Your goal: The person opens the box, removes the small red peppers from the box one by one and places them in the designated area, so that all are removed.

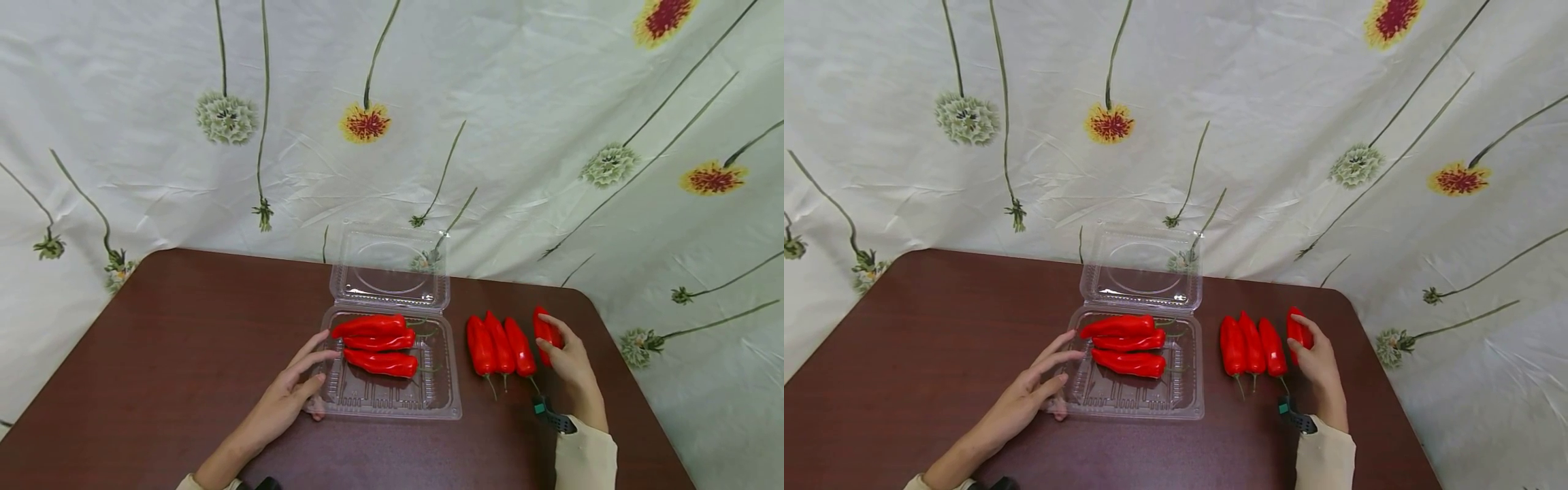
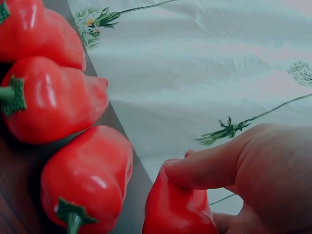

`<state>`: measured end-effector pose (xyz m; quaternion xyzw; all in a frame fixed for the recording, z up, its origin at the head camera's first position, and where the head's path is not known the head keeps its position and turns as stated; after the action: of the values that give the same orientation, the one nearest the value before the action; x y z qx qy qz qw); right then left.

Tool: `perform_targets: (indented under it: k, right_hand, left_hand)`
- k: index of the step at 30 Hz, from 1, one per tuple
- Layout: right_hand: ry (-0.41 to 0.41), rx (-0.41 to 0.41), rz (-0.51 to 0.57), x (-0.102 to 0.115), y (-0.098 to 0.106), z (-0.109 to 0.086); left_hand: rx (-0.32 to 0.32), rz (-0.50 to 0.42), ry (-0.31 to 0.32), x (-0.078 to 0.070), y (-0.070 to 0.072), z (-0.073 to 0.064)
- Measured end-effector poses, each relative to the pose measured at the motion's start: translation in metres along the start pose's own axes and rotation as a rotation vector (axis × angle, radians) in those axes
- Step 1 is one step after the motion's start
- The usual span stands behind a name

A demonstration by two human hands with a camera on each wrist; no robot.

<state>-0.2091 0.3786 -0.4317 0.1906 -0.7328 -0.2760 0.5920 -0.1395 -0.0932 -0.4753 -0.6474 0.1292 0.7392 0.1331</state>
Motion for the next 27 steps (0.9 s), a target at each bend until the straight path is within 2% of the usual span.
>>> perform_targets:
  k: [21, 27]
  right_hand:
    - [-0.034, 0.004, 0.003, -0.017, -0.009, 0.006]
    - [-0.046, 0.019, 0.024, -0.018, -0.010, 0.007]
  left_hand:
    - [-0.007, 0.017, -0.022, 0.002, -0.001, 0.000]
    - [-0.046, 0.117, -0.034, 0.003, 0.000, -0.001]
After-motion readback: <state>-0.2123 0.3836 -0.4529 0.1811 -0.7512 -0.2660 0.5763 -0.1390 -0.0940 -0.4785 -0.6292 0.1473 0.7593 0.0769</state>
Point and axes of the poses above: each hand's wrist, its own z-axis towards the middle knuckle, its own y-axis out of the back of the hand, x = y × z, the point moved 4 cm from there along z, towards the middle knuckle, and after that the axes turned 2 degrees about -z, right-handed, at the moved point
